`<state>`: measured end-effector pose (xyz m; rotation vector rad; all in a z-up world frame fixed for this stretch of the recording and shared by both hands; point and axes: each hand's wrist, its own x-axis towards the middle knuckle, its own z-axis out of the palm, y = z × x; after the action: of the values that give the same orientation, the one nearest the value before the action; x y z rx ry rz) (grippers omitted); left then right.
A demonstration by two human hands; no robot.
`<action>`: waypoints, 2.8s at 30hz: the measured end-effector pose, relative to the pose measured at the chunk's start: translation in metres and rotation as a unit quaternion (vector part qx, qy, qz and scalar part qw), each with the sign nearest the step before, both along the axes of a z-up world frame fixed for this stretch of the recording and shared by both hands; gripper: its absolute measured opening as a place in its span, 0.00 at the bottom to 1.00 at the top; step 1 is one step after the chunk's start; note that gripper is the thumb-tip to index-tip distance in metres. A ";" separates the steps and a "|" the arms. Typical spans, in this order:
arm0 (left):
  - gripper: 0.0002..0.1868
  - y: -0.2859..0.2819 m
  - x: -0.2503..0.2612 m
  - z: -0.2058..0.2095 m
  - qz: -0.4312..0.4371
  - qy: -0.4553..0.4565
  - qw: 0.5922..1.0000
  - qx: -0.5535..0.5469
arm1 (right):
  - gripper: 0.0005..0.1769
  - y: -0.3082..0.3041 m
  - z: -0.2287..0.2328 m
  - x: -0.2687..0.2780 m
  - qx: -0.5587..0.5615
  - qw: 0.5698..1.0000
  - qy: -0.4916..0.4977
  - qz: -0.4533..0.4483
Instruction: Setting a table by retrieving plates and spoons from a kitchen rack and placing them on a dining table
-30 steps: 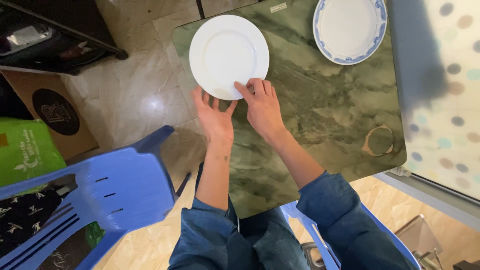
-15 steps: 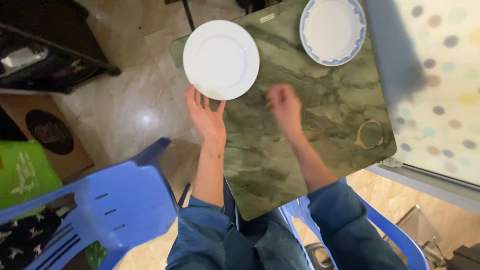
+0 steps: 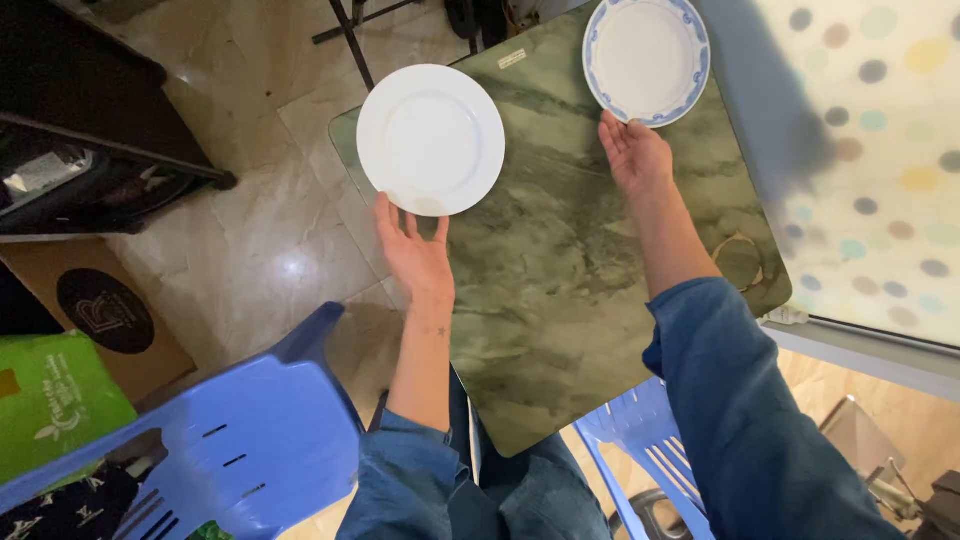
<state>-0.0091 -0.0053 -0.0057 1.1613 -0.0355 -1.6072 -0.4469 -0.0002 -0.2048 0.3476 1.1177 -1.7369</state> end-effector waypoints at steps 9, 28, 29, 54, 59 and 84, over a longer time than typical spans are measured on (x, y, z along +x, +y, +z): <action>0.40 -0.005 -0.011 0.007 0.011 -0.001 1.000 0.002 | 0.14 -0.013 0.000 -0.017 0.040 0.995 0.081 0.050; 0.39 0.094 -0.019 0.067 -0.159 -0.241 0.957 -0.023 | 0.14 0.095 0.200 0.156 0.043 0.765 0.518 0.380; 0.39 0.101 -0.018 0.073 -0.187 -0.270 0.944 -0.025 | 0.15 0.102 0.214 0.164 0.059 0.720 0.568 0.395; 0.35 0.234 0.109 0.111 -0.027 -0.801 0.585 -0.127 | 0.39 0.190 0.322 0.404 -0.149 0.299 0.858 0.390; 0.35 0.267 0.159 0.121 0.012 -0.846 0.529 -0.063 | 0.39 0.203 0.341 0.458 -0.200 0.263 0.858 0.393; 0.41 0.628 0.432 0.157 0.190 -0.816 0.490 0.241 | 0.44 0.485 0.364 0.813 -0.506 0.096 0.743 0.428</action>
<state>0.4231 0.6223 0.1515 2.5049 -0.5331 0.4545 0.3666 0.4844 0.1589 -2.8947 0.3402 -0.5833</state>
